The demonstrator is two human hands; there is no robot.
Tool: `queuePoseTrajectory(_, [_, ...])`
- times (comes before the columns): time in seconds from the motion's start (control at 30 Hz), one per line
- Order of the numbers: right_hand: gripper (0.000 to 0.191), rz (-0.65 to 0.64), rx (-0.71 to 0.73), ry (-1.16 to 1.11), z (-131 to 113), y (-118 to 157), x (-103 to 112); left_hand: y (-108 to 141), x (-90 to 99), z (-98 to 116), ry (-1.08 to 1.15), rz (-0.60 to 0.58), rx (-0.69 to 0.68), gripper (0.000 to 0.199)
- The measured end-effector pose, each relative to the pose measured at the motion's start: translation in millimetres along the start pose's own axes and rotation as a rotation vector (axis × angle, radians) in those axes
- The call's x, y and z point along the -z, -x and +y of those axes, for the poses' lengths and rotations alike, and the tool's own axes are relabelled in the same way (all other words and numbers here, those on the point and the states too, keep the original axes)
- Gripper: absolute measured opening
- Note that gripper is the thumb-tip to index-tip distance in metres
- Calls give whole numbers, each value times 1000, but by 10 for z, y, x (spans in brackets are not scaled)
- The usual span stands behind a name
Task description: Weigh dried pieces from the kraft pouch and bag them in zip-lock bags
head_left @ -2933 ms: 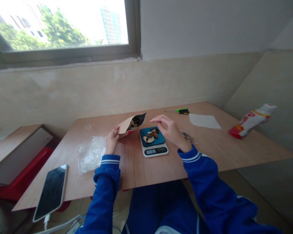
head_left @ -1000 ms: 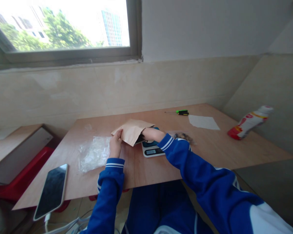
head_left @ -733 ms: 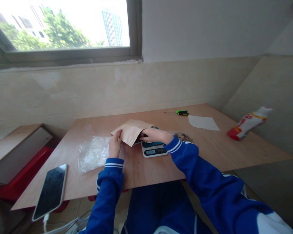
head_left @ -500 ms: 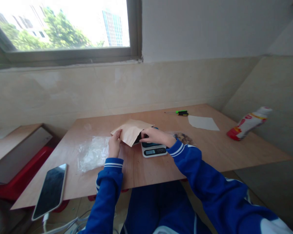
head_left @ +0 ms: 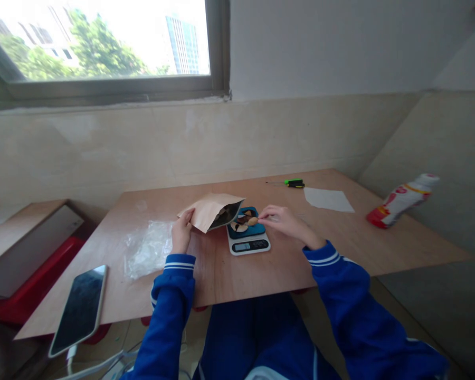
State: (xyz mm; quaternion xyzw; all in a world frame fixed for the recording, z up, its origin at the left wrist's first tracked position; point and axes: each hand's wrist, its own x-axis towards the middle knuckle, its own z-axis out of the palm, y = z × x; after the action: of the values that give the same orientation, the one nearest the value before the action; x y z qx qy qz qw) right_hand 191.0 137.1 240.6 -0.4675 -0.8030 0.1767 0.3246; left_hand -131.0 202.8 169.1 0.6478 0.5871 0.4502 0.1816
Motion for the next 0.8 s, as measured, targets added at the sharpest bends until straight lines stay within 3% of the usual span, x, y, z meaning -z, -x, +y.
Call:
queuePoseTrajectory(0.13, [19, 46, -61, 208, 236, 176, -109, -44, 8, -23, 7, 0, 9, 50])
queuePoseTrajectory(0.3, [17, -14, 33, 555, 308, 247, -350, -51, 48, -45, 4, -16, 4, 48])
queuePoseTrajectory(0.5, [23, -47, 92, 673, 337, 282, -350, -37, 84, -55, -2, -10, 8, 48])
queuePoseTrajectory(0.6, [31, 15, 83, 584, 275, 241, -286, -38, 78, -59, -4, -8, 15, 48])
queuePoseTrajectory(0.73, [34, 148, 140, 181, -10, 54, -248, -32, 69, -56, -1, -3, 14, 48])
queuePoseTrajectory(0.8, [34, 120, 205, 40, -183, -99, -264, -26, 68, -48, 4, -4, 9, 48])
